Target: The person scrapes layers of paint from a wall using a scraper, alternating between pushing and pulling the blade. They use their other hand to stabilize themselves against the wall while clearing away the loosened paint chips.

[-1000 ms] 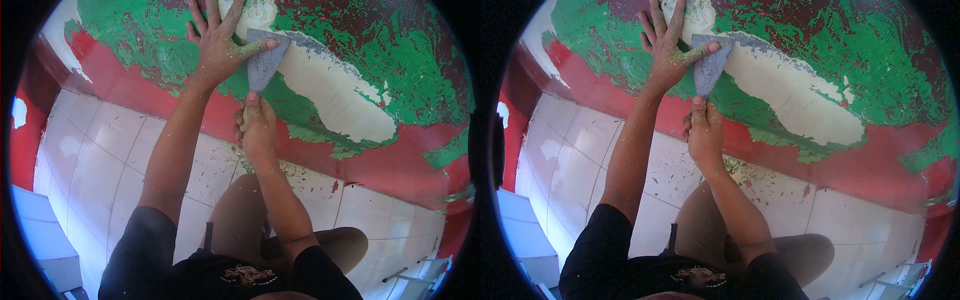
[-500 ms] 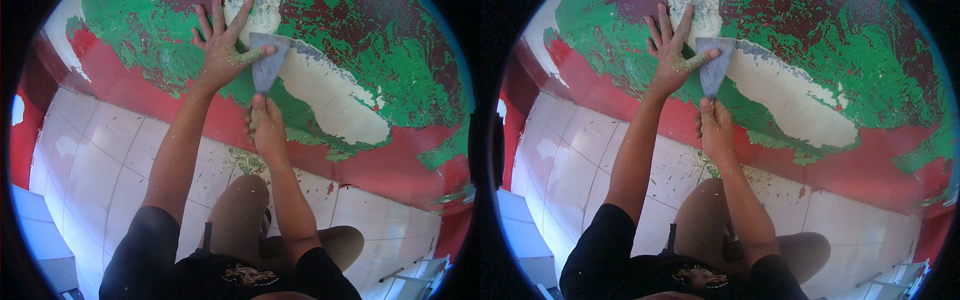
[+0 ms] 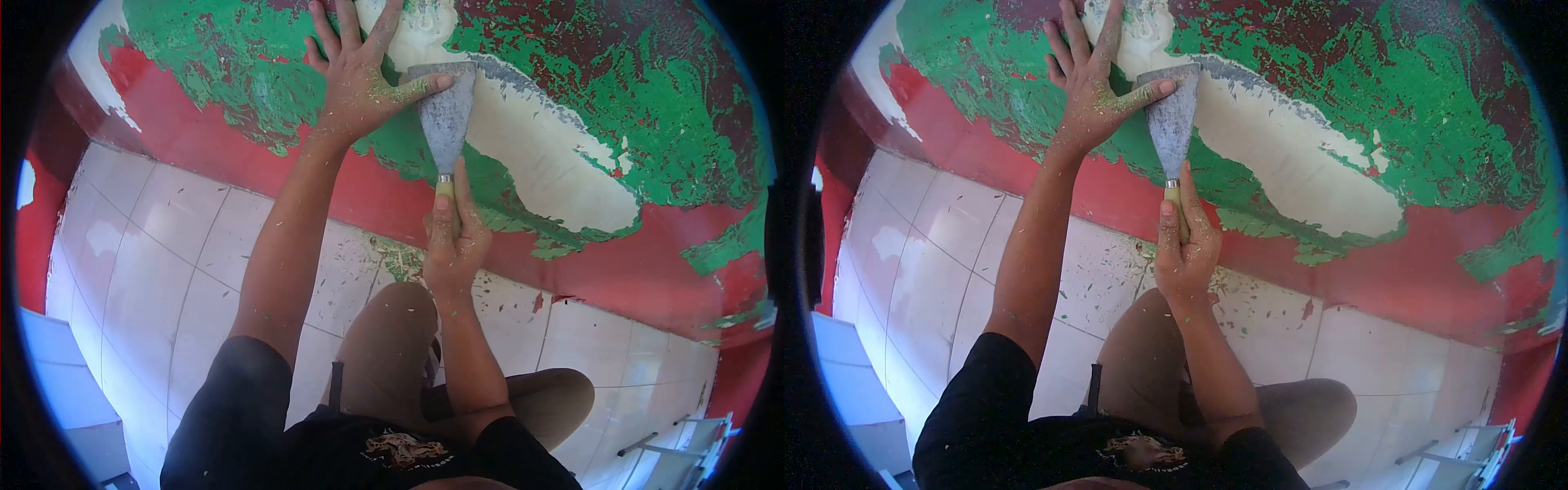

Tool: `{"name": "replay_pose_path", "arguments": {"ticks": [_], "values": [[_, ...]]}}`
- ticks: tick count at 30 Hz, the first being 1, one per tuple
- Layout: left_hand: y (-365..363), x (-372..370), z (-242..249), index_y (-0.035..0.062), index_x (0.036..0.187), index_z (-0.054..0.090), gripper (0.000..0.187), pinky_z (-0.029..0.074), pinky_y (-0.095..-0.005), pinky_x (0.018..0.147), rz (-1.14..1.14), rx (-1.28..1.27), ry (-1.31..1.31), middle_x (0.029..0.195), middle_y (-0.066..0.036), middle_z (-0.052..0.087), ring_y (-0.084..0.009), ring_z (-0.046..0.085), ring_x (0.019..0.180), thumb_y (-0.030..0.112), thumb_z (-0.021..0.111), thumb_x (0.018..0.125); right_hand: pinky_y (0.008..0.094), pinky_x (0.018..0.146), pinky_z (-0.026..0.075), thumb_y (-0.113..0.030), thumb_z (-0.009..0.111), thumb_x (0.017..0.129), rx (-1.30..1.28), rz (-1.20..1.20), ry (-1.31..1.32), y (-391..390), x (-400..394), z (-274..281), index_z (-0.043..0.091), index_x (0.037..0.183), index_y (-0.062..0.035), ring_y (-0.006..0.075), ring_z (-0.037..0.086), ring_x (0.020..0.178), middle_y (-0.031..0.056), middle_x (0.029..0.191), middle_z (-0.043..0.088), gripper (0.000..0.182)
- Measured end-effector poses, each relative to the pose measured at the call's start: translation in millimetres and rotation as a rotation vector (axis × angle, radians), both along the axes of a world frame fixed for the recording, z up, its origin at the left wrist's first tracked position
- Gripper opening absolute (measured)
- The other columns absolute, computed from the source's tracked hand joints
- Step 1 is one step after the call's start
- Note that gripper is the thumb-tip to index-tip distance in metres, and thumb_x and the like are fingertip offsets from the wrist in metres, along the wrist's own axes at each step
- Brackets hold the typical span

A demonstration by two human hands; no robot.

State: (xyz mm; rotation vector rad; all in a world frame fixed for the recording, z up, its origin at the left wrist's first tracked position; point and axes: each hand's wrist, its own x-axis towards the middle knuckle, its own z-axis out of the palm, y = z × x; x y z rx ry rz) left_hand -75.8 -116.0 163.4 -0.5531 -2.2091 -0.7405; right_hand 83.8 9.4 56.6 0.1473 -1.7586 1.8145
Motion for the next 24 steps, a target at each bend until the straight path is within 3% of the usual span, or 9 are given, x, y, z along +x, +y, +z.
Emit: {"name": "replay_pose_path", "arguments": {"ticks": [2,9,11,24], "values": [[2.3,-2.4,-2.8,0.0267,0.167,0.022,0.128,-0.001,-0.0782,0.113,0.018,0.028,-0.005,0.170,-0.026,-0.018,-0.0524,-0.021,0.154,0.090,0.071,0.067,0.0219,0.057,0.036,-0.017,0.059,0.107,0.036,-0.035,-0.048,0.2,5.0,7.1,0.054,0.149,0.0014,0.0032,0.038,0.064,-0.0052,0.076,0.048,0.046],[0.0,-3.9,-4.0,0.0238,0.168,0.021,0.133,0.000,-0.0784,0.112,0.020,0.033,-0.026,0.168,-0.030,-0.020,-0.0539,-0.021,0.153,0.090,0.072,0.065,0.0228,0.054,0.036,-0.011,0.060,0.105,0.181,-0.200,0.023,-12.7,-0.9,2.7,0.058,0.144,0.0040,0.0025,0.042,0.065,0.0015,0.080,0.060,0.042],[0.6,-1.4,-3.7,0.0238,0.168,0.021,0.133,0.000,-0.0782,0.112,0.027,0.025,-0.007,0.168,-0.031,-0.020,-0.0539,-0.021,0.153,0.090,0.073,0.065,0.0223,0.055,0.037,-0.009,0.060,0.105,0.030,-0.199,0.017,-14.2,1.3,8.4,0.058,0.144,0.0046,0.0026,0.043,0.064,0.0040,0.081,0.063,0.041],[6.5,1.0,-1.4,0.0237,0.167,0.022,0.131,0.000,-0.0753,0.115,0.088,0.015,0.022,0.169,-0.032,-0.017,-0.0541,-0.017,0.154,0.088,0.074,0.066,0.0224,0.058,0.039,-0.010,0.063,0.104,0.142,-0.207,-0.101,6.5,15.9,31.3,0.062,0.142,0.0012,0.0024,0.045,0.066,0.0009,0.082,0.064,0.040]]}}
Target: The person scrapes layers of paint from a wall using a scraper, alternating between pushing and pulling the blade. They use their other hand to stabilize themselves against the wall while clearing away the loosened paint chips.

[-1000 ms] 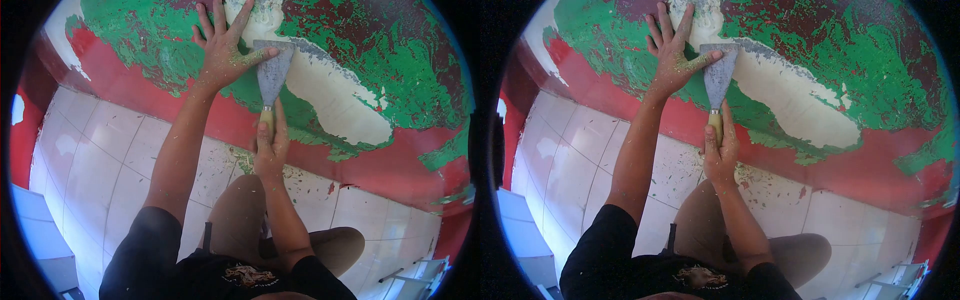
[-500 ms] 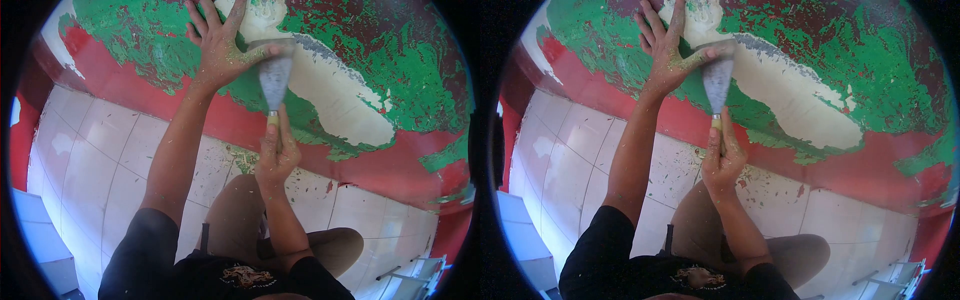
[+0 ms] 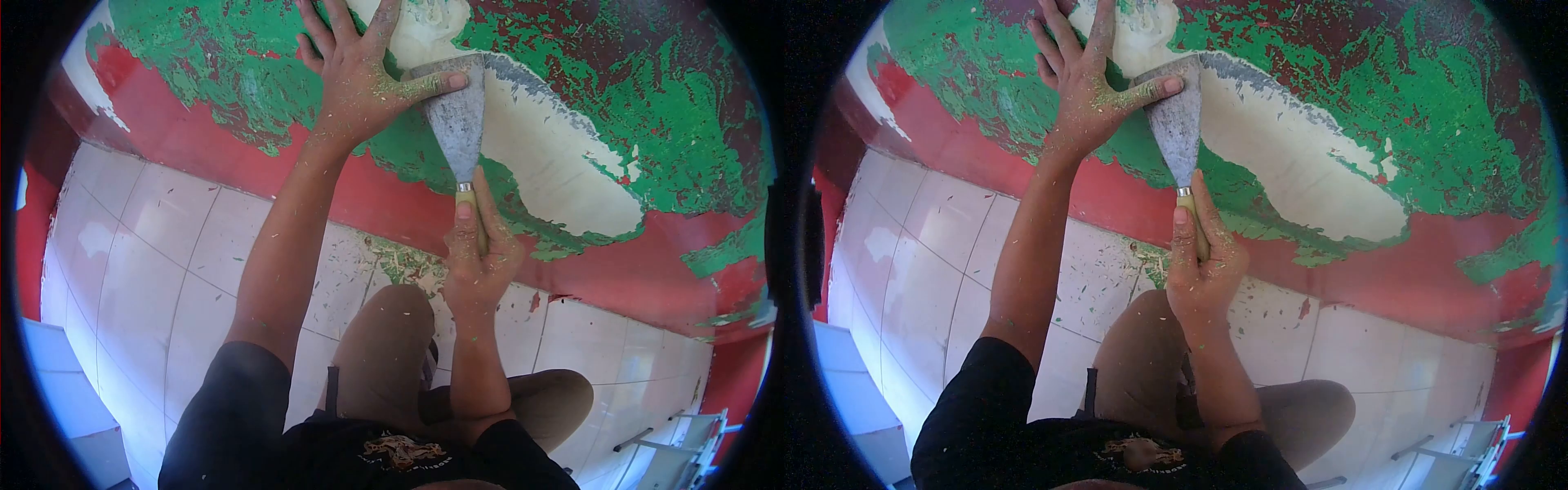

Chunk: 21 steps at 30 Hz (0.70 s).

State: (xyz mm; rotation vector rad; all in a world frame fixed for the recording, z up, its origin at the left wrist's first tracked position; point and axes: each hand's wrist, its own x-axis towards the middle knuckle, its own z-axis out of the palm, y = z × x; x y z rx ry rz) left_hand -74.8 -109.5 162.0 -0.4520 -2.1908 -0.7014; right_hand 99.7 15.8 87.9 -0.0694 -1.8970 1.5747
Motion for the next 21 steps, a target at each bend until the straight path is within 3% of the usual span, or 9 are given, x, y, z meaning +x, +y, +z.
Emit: {"name": "replay_pose_path", "arguments": {"ticks": [15,19,21], "values": [[2.4,-2.6,-3.4,0.0228,0.166,0.029,0.127,0.001,-0.0754,0.115,0.004,0.021,0.038,0.170,-0.029,-0.014,-0.0521,-0.016,0.155,0.088,0.073,0.066,0.0213,0.062,0.041,-0.014,0.070,0.100,-0.020,-0.008,-0.095,24.0,-2.2,12.1,0.066,0.138,-0.0016,0.0034,0.045,0.068,-0.0021,0.081,0.064,0.040],[3.6,-5.4,-8.7,0.0220,0.165,0.031,0.128,0.001,-0.0753,0.115,0.024,0.013,0.027,0.170,-0.029,-0.013,-0.0521,-0.015,0.155,0.090,0.073,0.065,0.0214,0.063,0.040,-0.014,0.070,0.101,0.093,-0.030,-0.035,31.5,-6.8,0.6,0.066,0.138,-0.0016,0.0035,0.045,0.069,-0.0042,0.078,0.061,0.039],[5.6,-13.6,-14.0,0.0311,0.165,0.031,0.129,0.004,-0.0749,0.116,-0.051,0.085,0.173,0.169,-0.032,-0.010,-0.0595,-0.011,0.153,0.082,0.083,0.057,0.0215,0.063,0.040,-0.015,0.070,0.101,0.140,-0.035,0.014,32.8,-12.2,-1.2,0.067,0.137,-0.0016,0.0035,0.046,0.069,-0.0049,0.078,0.060,0.039]]}}
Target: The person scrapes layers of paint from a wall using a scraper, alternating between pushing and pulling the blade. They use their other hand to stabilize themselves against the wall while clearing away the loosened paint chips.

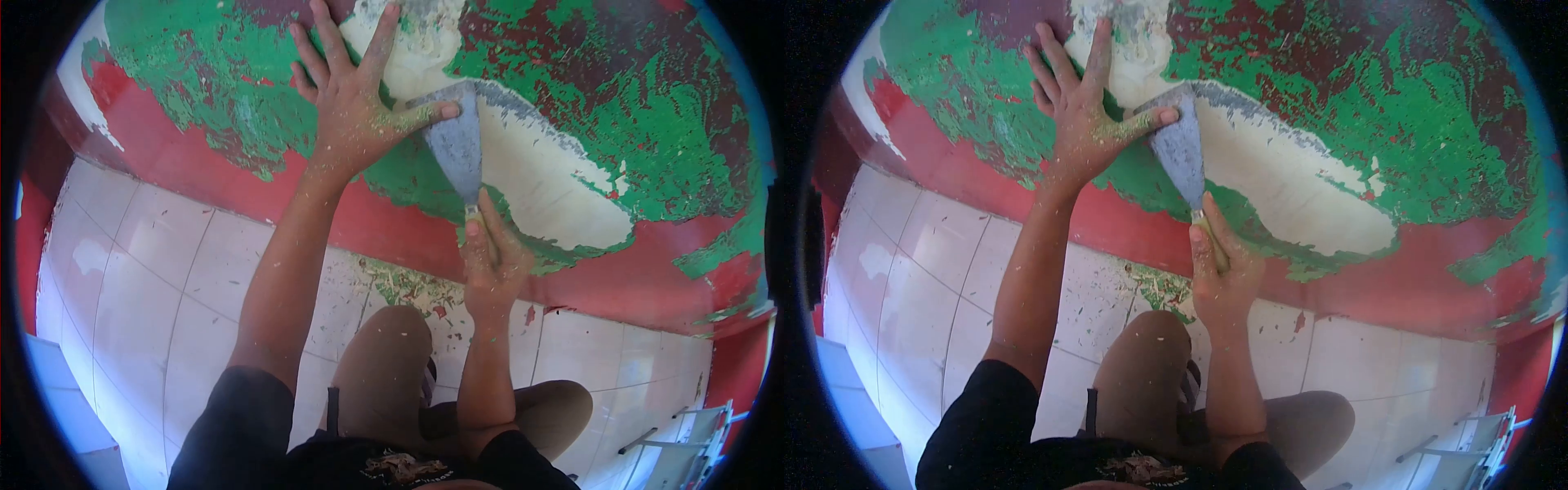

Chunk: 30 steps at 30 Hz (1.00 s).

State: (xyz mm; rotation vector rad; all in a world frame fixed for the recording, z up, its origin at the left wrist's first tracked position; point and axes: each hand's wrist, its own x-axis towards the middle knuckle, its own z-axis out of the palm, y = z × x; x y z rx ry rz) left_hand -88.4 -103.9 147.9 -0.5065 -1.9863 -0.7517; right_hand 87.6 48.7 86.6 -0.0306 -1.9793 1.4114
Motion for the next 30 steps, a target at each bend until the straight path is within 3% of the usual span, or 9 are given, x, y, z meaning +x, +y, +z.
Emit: {"name": "replay_pose_path", "arguments": {"ticks": [2,9,10,12,14,18,24,26,30], "values": [[-2.3,-2.1,-2.2,0.0312,0.164,0.032,0.129,0.006,-0.0747,0.116,-0.004,0.008,0.023,0.169,-0.033,-0.008,-0.0591,-0.009,0.153,0.082,0.083,0.057,0.0215,0.061,0.040,-0.015,0.071,0.101,-0.132,0.056,-0.033,-0.2,0.1,-3.9,0.067,0.137,-0.0024,0.0032,0.045,0.068,-0.0058,0.076,0.059,0.039],[2.0,1.4,0.7,0.0314,0.164,0.034,0.126,0.006,-0.0717,0.118,0.019,0.005,0.015,0.170,-0.032,-0.007,-0.0566,-0.010,0.154,0.080,0.084,0.059,0.0208,0.059,0.039,-0.016,0.072,0.100,-0.233,0.065,-0.157,-0.8,6.1,19.4,0.067,0.138,-0.0033,0.0022,0.044,0.065,-0.0061,0.075,0.058,0.040],[0.3,3.8,3.6,0.0314,0.164,0.034,0.126,0.006,-0.0717,0.118,0.020,0.006,0.011,0.170,-0.032,-0.007,-0.0566,-0.010,0.154,0.080,0.084,0.059,0.0215,0.060,0.041,-0.016,0.072,0.100,-0.206,0.036,-0.211,0.7,7.2,22.3,0.067,0.137,-0.0029,0.0032,0.046,0.067,-0.0040,0.077,0.061,0.040],[-1.8,10.5,9.5,0.0227,0.165,0.032,0.124,0.001,-0.0749,0.115,0.061,-0.045,-0.134,0.171,-0.027,-0.013,-0.0514,-0.014,0.156,0.090,0.070,0.068,0.0223,0.062,0.043,-0.016,0.073,0.099,-0.173,0.005,-0.273,3.8,10.0,28.2,0.068,0.136,-0.0025,0.0041,0.049,0.068,-0.0020,0.078,0.064,0.040],[-4.3,5.9,8.1,0.0236,0.165,0.033,0.121,0.001,-0.0747,0.116,0.046,-0.022,-0.143,0.171,-0.026,-0.013,-0.0510,-0.013,0.156,0.089,0.069,0.070,0.0248,0.069,0.047,-0.016,0.072,0.100,0.065,-0.004,-0.178,5.7,6.6,35.4,0.068,0.135,-0.0016,0.0069,0.054,0.075,0.0045,0.085,0.071,0.039],[-5.5,11.6,11.5,0.0264,0.164,0.033,0.112,0.001,-0.0749,0.116,-0.016,0.020,-0.196,0.172,-0.023,-0.013,-0.0501,-0.013,0.156,0.087,0.066,0.076,0.0266,0.076,0.049,-0.018,0.070,0.101,0.059,0.100,-0.152,4.6,0.8,63.2,0.067,0.135,-0.0006,0.0088,0.057,0.082,0.0095,0.092,0.074,0.039],[-4.7,8.7,9.5,0.0265,0.165,0.031,0.121,0.002,-0.0750,0.116,0.050,-0.037,-0.173,0.171,-0.026,-0.014,-0.0517,-0.014,0.156,0.090,0.068,0.069,0.0234,0.070,0.044,-0.017,0.070,0.101,0.043,0.091,-0.206,7.4,9.2,40.1,0.066,0.137,-0.0011,0.0052,0.049,0.077,0.0024,0.086,0.067,0.039],[-5.5,9.9,8.5,0.0262,0.165,0.030,0.124,0.002,-0.0749,0.116,0.046,-0.042,-0.175,0.171,-0.027,-0.014,-0.0520,-0.014,0.156,0.091,0.069,0.067,0.0211,0.067,0.040,-0.016,0.070,0.101,-0.107,0.075,-0.168,-1.8,11.9,27.1,0.066,0.138,-0.0019,0.0038,0.044,0.075,-0.0022,0.085,0.061,0.039],[-5.3,9.2,7.6,0.0251,0.166,0.029,0.128,0.003,-0.0754,0.115,0.046,-0.064,-0.159,0.170,-0.029,-0.014,-0.0522,-0.014,0.155,0.091,0.071,0.065,0.0201,0.065,0.039,-0.016,0.070,0.102,-0.154,0.058,-0.119,-10.9,12.0,14.8,0.066,0.139,-0.0024,0.0032,0.042,0.073,-0.0057,0.084,0.059,0.040]]}}
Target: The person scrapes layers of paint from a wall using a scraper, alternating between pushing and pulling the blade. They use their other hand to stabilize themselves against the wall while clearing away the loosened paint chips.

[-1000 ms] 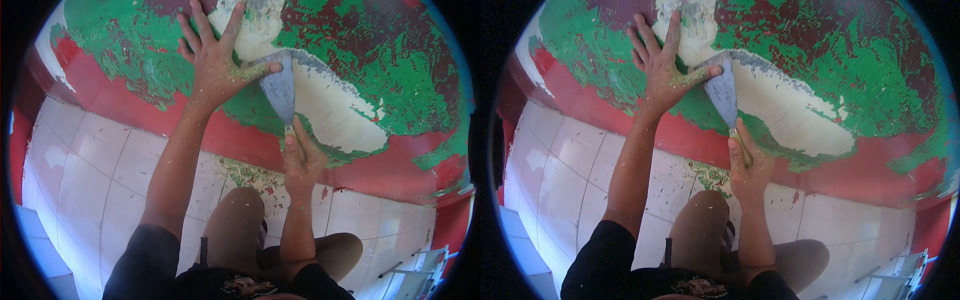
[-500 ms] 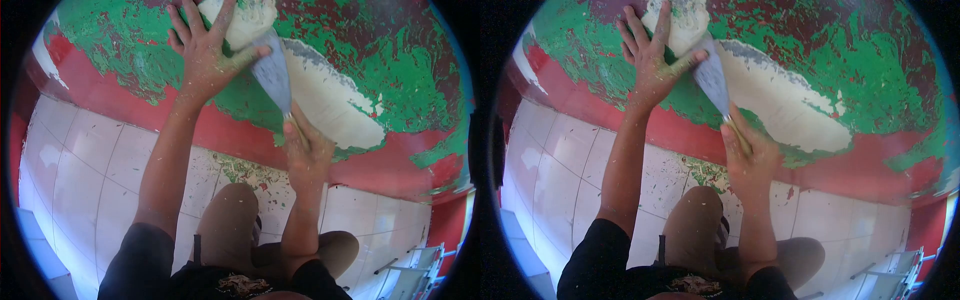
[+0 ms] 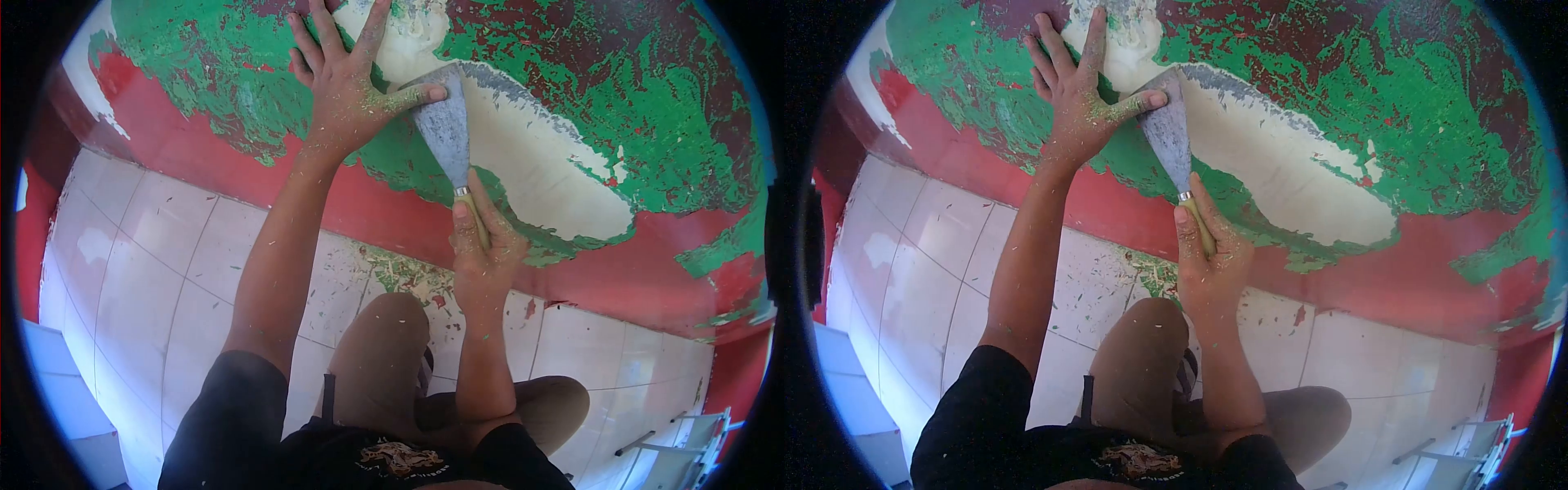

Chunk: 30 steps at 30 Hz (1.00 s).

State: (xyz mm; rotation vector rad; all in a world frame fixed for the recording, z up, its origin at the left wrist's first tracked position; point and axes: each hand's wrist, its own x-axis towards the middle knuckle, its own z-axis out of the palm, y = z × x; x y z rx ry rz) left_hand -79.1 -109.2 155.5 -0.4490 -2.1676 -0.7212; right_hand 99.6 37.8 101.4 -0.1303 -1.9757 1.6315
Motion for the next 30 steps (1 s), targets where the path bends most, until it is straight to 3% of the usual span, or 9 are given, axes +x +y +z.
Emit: {"name": "replay_pose_path", "arguments": {"ticks": [6,13,15,21,23,26,30], "values": [[0.3,1.4,0.4,0.0261,0.166,0.029,0.124,0.002,-0.0760,0.115,-0.001,-0.004,-0.022,0.170,-0.028,-0.016,-0.0520,-0.016,0.155,0.090,0.070,0.068,0.0203,0.066,0.040,-0.016,0.070,0.101,-0.082,0.051,-0.002,2.3,-2.9,1.6,0.065,0.139,-0.0023,0.0032,0.044,0.074,-0.0053,0.084,0.060,0.040],[-3.5,-16.8,-12.2,0.0278,0.165,0.032,0.116,0.000,-0.0760,0.115,0.008,-0.008,-0.033,0.171,-0.025,-0.018,-0.0513,-0.018,0.155,0.089,0.066,0.073,0.0205,0.067,0.041,-0.015,0.070,0.101,0.042,0.101,-0.023,14.9,-11.9,27.2,0.065,0.140,-0.0039,0.0032,0.045,0.073,-0.0060,0.083,0.059,0.041],[-2.6,-28.3,-21.7,0.0313,0.164,0.034,0.122,0.004,-0.0684,0.120,0.027,-0.005,0.201,0.170,-0.031,-0.007,-0.0561,-0.010,0.155,0.079,0.082,0.062,0.0207,0.066,0.041,-0.016,0.070,0.101,0.052,0.099,-0.018,13.0,-9.7,20.6,0.065,0.140,-0.0043,0.0029,0.045,0.073,-0.0066,0.083,0.058,0.041],[1.3,-14.0,-15.6,0.0329,0.163,0.035,0.119,0.003,-0.0667,0.121,-0.064,0.053,0.196,0.170,-0.030,-0.008,-0.0545,-0.010,0.155,0.080,0.080,0.063,0.0207,0.065,0.040,-0.017,0.070,0.102,-0.120,0.057,0.009,-7.3,-4.6,-9.0,0.064,0.141,-0.0047,0.0027,0.043,0.072,-0.0072,0.082,0.057,0.042],[0.8,-14.3,-16.2,0.0328,0.163,0.036,0.119,0.003,-0.0668,0.121,-0.058,0.045,0.199,0.170,-0.030,-0.008,-0.0549,-0.010,0.155,0.080,0.080,0.063,0.0218,0.053,0.033,-0.016,0.067,0.103,-0.110,0.048,0.023,-10.8,-5.2,-10.9,0.060,0.144,-0.0006,0.0034,0.040,0.061,-0.0056,0.078,0.050,0.044],[1.8,-7.4,-13.3,0.0323,0.163,0.036,0.119,0.003,-0.0674,0.121,-0.047,0.043,0.159,0.170,-0.031,-0.008,-0.0560,-0.009,0.155,0.080,0.080,0.063,0.0221,0.064,0.039,-0.019,0.067,0.103,-0.120,0.039,-0.024,-11.9,-2.0,-7.4,0.063,0.142,-0.0015,0.0040,0.043,0.071,-0.0047,0.080,0.057,0.042],[1.5,-6.5,-10.7,0.0311,0.163,0.037,0.119,0.003,-0.0687,0.120,-0.050,0.049,0.140,0.170,-0.031,-0.008,-0.0579,-0.009,0.154,0.081,0.079,0.063,0.0234,0.064,0.041,-0.019,0.066,0.104,0.009,0.022,-0.030,-11.5,-4.1,-0.2,0.062,0.141,0.0015,0.0053,0.046,0.071,-0.0016,0.079,0.058,0.042]]}}
